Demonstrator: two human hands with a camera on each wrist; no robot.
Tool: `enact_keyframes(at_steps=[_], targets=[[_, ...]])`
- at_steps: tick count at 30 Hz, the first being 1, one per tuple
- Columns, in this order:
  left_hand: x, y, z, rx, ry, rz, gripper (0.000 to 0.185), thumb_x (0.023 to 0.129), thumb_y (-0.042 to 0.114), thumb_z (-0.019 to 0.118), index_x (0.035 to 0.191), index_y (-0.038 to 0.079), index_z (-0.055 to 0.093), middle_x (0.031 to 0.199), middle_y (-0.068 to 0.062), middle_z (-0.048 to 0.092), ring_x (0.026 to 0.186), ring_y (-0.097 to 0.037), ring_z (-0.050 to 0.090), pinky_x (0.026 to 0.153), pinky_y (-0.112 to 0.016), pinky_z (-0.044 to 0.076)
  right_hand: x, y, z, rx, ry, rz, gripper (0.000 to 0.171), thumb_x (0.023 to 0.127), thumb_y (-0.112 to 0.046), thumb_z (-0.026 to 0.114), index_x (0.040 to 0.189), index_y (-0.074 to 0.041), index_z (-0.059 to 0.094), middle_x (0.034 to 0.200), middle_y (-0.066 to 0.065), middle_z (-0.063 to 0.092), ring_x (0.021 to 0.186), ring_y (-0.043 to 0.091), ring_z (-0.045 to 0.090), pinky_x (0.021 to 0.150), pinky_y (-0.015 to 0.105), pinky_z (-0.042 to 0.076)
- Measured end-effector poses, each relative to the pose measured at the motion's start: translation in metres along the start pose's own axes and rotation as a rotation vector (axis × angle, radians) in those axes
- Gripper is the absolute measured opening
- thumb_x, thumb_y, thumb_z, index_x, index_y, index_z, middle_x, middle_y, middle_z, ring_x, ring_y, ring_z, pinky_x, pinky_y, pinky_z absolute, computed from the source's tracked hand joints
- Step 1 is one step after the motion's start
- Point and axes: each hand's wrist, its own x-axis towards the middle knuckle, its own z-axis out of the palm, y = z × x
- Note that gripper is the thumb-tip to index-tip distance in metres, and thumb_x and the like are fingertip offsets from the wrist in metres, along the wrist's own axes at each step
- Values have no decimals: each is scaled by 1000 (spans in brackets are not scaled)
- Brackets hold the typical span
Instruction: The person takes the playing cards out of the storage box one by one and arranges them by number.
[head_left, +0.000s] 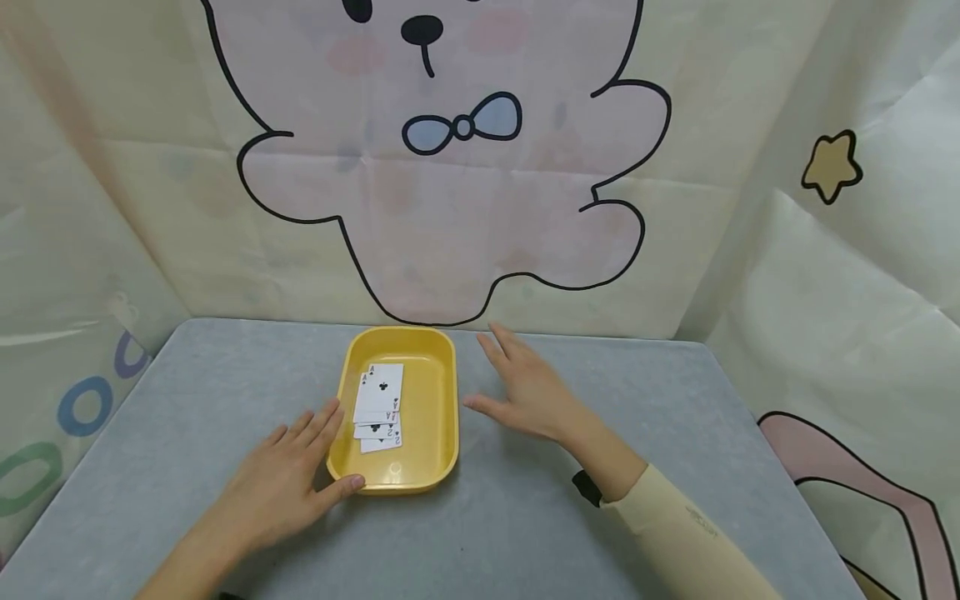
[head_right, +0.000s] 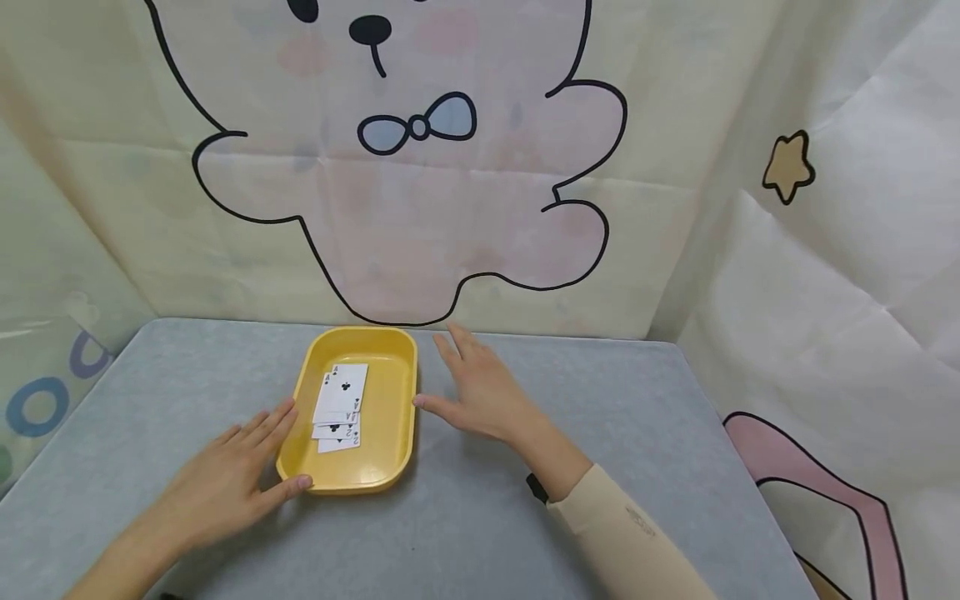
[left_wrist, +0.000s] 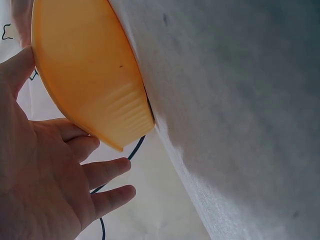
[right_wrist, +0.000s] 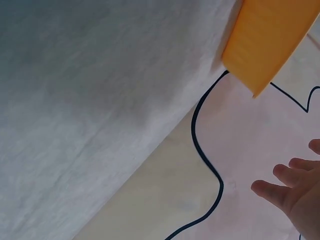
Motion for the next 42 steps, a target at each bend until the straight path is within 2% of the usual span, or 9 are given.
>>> enact_keyframes(at_steps=[7,14,22,30,35,42], targets=[[0,-1,-1,-29,-18,-9,98,95,70,60,160,0,39,165,-17,39,140,-52,47,110,-66,40,19,-17,7,23,-8,12,95,96,-63,65,165,-7,30,174,13,18,154,37,31,120,57,33],[0,-2,1,-67,-32,-26,99,96,71,59,161,0,37,166,-18,37,139,-48,50,107,-64,44,34,-30,18,83,-18,-9,95,96,-64,64,166,-10,30,175,10,16,155,35,30,121,55,33],[0,0,1,-84,-39,-31,97,95,65,65,161,-1,37,166,-19,37,137,-47,53,106,-63,45,50,-42,24,127,-24,-42,94,96,-59,67,165,-7,31,174,12,19,155,34,29,123,52,30],[0,0,2,-85,-26,-23,97,95,66,64,161,-1,37,165,-19,37,135,-46,55,105,-63,47,65,-54,33,91,-58,-67,95,95,-59,69,164,-5,32,173,13,22,155,33,30,124,47,29],[-1,-1,2,-91,-15,-9,96,96,64,66,161,-1,37,165,-19,37,135,-46,55,105,-62,47,75,-67,42,142,-106,-11,93,96,-59,67,166,-10,29,174,9,19,157,29,27,123,49,30],[-2,-3,2,-95,2,4,96,97,67,62,160,-1,38,165,-18,38,134,-46,56,105,-61,47,87,-84,56,307,-113,88,90,97,-57,67,166,-13,29,175,5,18,158,26,26,124,48,28]])
